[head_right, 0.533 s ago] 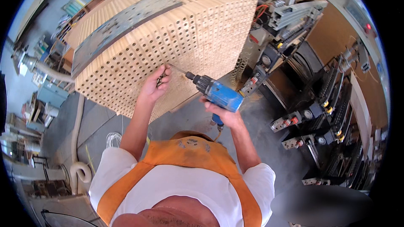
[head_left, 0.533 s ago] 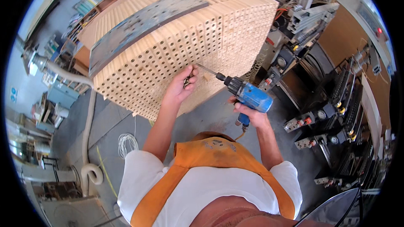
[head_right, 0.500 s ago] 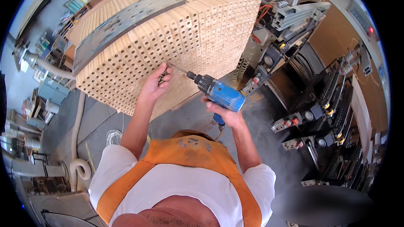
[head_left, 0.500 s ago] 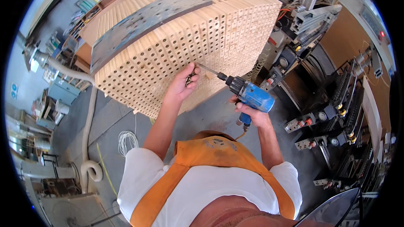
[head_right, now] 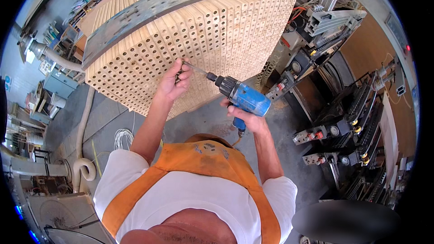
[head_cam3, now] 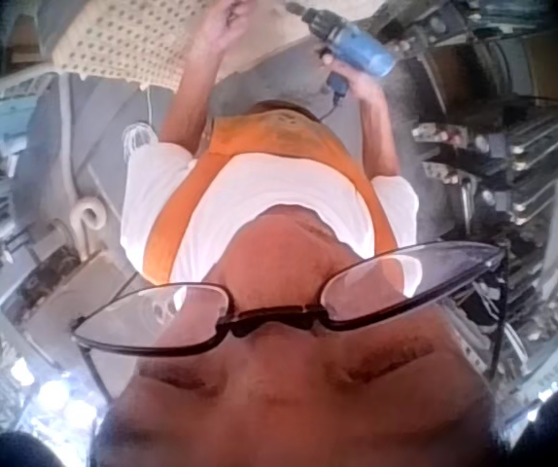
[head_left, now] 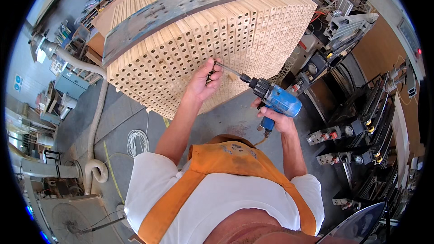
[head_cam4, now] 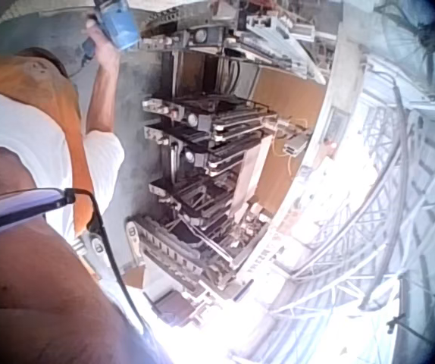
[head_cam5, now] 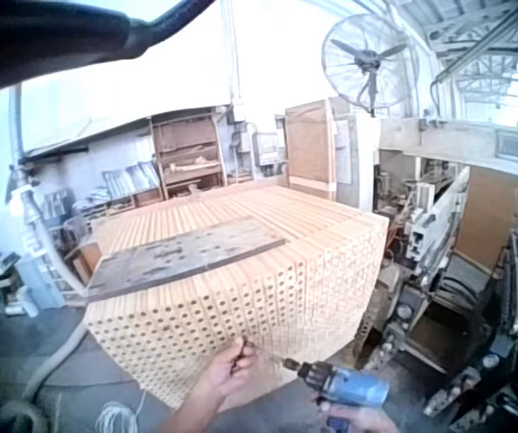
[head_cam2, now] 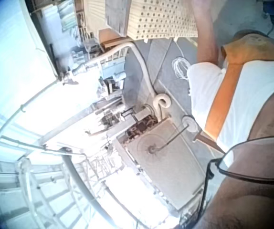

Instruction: The person uses a blue pneumatic drill to create holes in a large, curved wooden panel with a grid of pre-marked spots. The person systematically moves the drill to different locations on the panel, drilling into the wood.

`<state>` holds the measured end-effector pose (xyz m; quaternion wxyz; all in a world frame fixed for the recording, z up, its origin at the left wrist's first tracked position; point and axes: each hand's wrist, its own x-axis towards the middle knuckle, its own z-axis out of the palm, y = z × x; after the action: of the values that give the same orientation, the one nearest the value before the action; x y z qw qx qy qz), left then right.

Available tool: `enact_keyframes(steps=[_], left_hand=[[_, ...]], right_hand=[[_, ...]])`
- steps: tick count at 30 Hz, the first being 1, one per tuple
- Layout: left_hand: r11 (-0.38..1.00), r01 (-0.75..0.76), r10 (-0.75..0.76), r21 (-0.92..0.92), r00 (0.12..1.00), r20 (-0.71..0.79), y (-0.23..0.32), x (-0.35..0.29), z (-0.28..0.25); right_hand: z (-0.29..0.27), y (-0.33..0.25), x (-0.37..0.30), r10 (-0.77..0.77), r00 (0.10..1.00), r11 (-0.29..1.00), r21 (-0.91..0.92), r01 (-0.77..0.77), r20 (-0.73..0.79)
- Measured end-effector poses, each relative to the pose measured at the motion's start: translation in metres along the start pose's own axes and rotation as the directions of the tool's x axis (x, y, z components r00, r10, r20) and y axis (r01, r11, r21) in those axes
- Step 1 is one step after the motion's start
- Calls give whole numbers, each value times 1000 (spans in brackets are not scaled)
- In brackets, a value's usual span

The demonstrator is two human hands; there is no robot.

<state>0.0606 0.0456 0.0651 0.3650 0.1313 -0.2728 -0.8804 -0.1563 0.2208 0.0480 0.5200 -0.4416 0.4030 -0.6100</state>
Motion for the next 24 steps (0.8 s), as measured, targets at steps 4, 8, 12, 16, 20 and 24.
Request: enact_keyframes(steps=[4,8,12,16,20,24], left_hand=[[921,-38,64,389,996,-55,9,-2,2],[782,35,95,622,980,-175,16,0,12],[919,-37,61,392,997,-48,19,3,11],[849,-60,137,524,984,-110,24,7,21],[820,-68,195,568,967,-165,27,7,33],[907,-260,296,331,953,-60,39,12,42]], right_hand=[[-1,3,1,3,1000,1000,-28,-2,15],[4,9,-5,-146,989,886,-444,133,6],[20,17,-6,-202,978,897,-411,162,-58],[31,6,-5,-242,970,810,-556,184,-32],[43,12,3,-450,886,574,-722,387,117],[61,9,23,-286,955,871,-437,223,-83]])
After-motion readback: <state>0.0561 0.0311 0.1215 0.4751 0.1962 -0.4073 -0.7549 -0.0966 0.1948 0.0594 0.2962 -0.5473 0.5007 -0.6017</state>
